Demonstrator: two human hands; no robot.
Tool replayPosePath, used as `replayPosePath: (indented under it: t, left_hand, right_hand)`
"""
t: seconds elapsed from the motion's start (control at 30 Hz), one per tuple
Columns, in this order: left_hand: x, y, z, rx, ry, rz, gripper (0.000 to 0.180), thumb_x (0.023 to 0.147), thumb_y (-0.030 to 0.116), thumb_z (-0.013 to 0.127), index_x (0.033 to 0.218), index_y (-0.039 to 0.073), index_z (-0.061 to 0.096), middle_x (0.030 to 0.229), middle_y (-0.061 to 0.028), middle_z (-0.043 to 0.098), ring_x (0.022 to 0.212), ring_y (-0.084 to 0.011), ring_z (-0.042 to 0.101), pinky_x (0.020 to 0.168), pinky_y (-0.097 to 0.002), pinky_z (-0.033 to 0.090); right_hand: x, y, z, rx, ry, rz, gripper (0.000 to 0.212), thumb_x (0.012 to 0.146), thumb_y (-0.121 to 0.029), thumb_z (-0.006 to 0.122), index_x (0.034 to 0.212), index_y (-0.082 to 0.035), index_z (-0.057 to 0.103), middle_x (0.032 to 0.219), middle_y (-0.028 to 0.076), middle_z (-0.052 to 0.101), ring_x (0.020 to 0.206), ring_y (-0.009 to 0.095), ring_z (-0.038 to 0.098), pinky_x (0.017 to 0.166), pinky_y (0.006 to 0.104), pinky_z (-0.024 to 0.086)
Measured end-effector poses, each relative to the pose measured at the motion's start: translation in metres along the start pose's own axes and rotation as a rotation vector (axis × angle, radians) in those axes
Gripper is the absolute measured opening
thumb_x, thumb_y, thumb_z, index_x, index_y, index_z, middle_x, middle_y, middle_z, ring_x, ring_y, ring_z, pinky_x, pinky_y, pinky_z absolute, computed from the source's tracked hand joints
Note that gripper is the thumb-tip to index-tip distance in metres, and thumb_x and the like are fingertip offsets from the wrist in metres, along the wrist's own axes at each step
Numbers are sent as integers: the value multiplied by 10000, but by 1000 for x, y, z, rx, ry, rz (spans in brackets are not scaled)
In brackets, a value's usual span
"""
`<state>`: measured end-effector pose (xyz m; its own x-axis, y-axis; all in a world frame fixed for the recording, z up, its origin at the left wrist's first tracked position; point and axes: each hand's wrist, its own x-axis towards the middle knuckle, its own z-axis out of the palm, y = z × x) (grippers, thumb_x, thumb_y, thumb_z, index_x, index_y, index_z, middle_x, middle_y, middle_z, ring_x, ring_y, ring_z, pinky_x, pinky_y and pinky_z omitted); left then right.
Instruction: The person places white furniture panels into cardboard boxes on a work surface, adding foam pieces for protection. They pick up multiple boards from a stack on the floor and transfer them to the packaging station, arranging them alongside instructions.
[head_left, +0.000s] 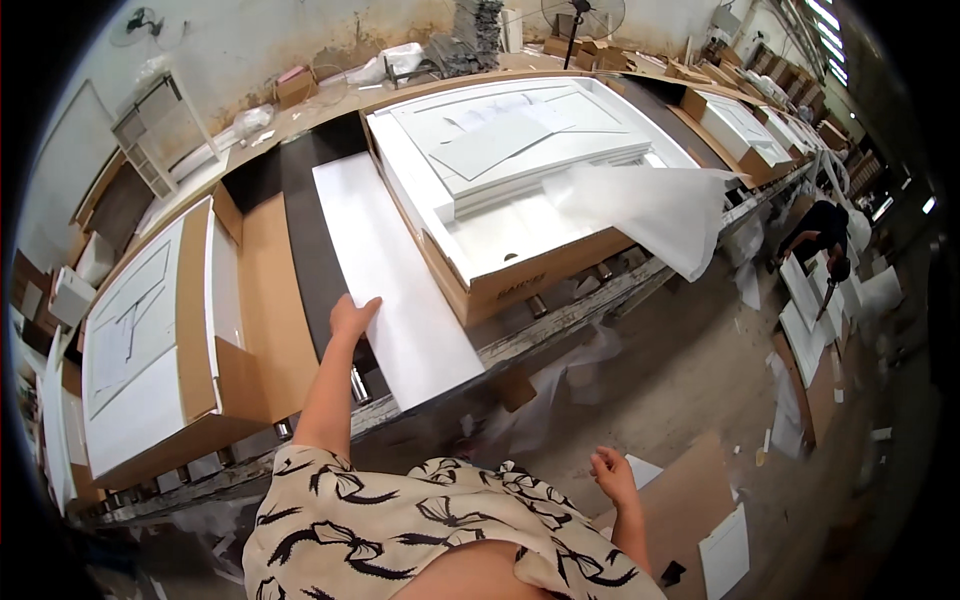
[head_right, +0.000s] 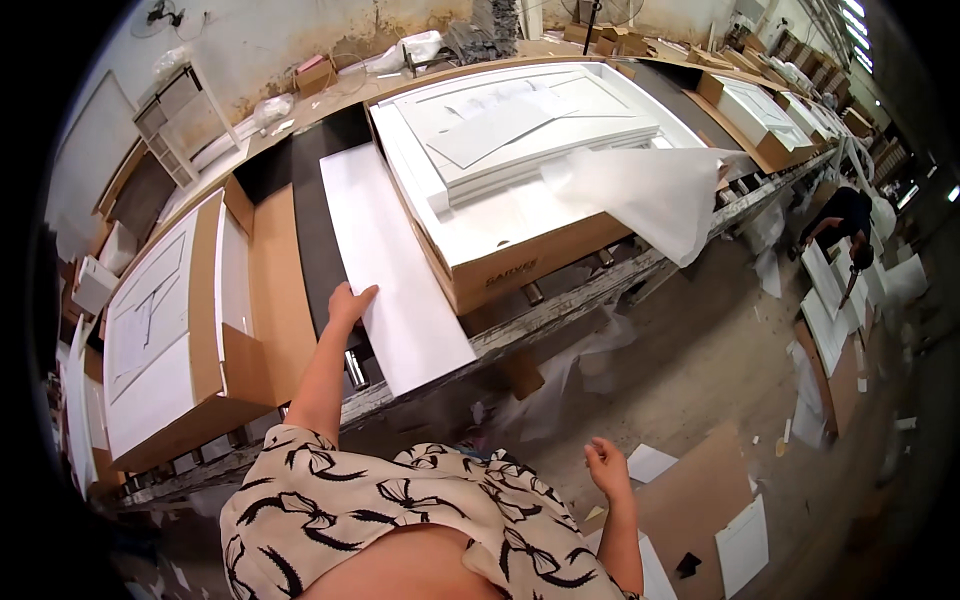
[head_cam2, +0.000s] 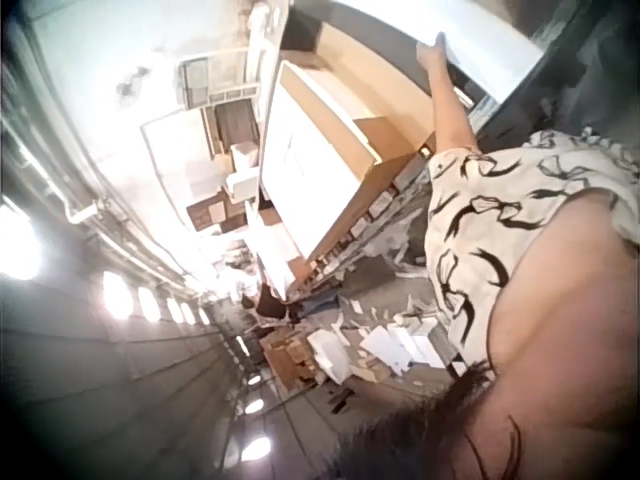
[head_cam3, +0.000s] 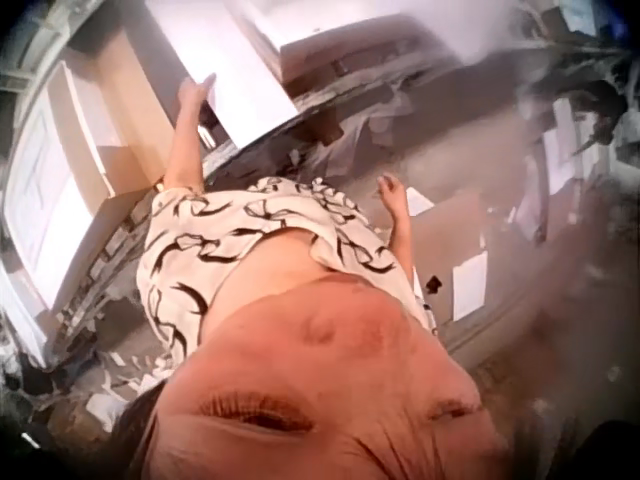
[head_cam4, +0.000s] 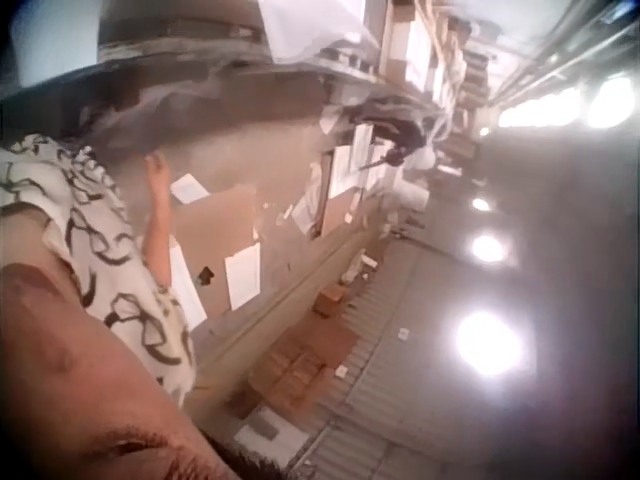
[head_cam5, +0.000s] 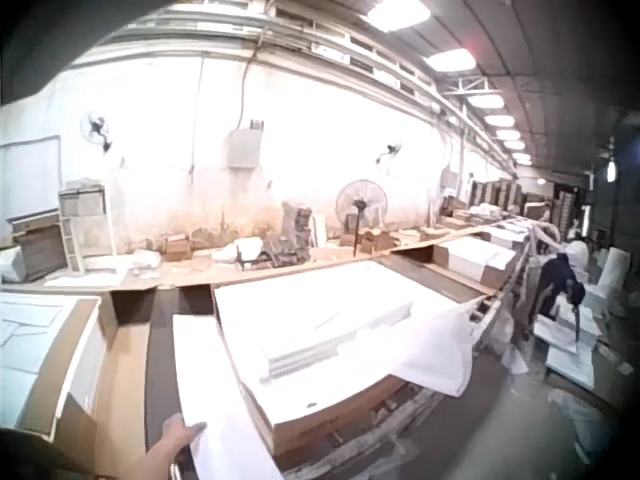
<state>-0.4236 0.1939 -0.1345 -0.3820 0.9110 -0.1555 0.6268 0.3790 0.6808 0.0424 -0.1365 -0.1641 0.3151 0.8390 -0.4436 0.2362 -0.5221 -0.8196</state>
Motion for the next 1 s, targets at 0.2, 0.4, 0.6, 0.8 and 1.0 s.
replayPosePath:
  t: [0.2, 0.4, 0.6, 0.8, 1.0]
  left_hand:
    - [-21, -7, -2, 120, 166, -78, 752, 660, 569, 696, 1103, -25, 567, 920, -172, 637, 774, -268, 640, 703, -354, 510]
    - [-63, -47, 0, -113, 396, -40, 520, 772, 419, 683, 1014, -38, 626, 845, -102, 634, 721, -179, 570, 687, -308, 468]
    - [-198, 0, 32, -487, 715, 37, 191, 879, 189, 602, 943, 12, 638, 757, 11, 598, 625, -55, 489, 570, -206, 420]
    - [-343, 33, 162, -476, 568, -274, 118, 851, 137, 630, 892, 29, 655, 731, 15, 599, 646, -49, 522, 574, -195, 438]
    - [-400, 58, 281, -527, 273, -325, 140, 806, 132, 664, 900, 29, 652, 730, -16, 618, 646, -73, 544, 595, -222, 446]
  right_hand:
    - [67, -27, -31, -113, -15, -83, 359, 844, -229, 624, 1107, 9, 570, 855, 100, 642, 754, 148, 603, 691, 279, 483]
    - [140, -55, -79, -182, -158, -219, 345, 853, -212, 627, 1119, -2, 561, 853, 49, 619, 728, 100, 562, 634, 260, 468]
    - [262, -40, -131, -438, -231, -411, 324, 842, -240, 614, 1061, -2, 601, 900, 156, 661, 820, 192, 639, 736, 308, 497]
    - [325, 14, -155, -741, -470, -276, 360, 788, -302, 628, 1030, -35, 622, 916, 183, 653, 885, 319, 628, 784, 376, 492]
    - [350, 81, -162, -1387, -776, -300, 362, 769, -351, 635, 950, -37, 654, 950, 198, 643, 932, 350, 601, 830, 402, 476]
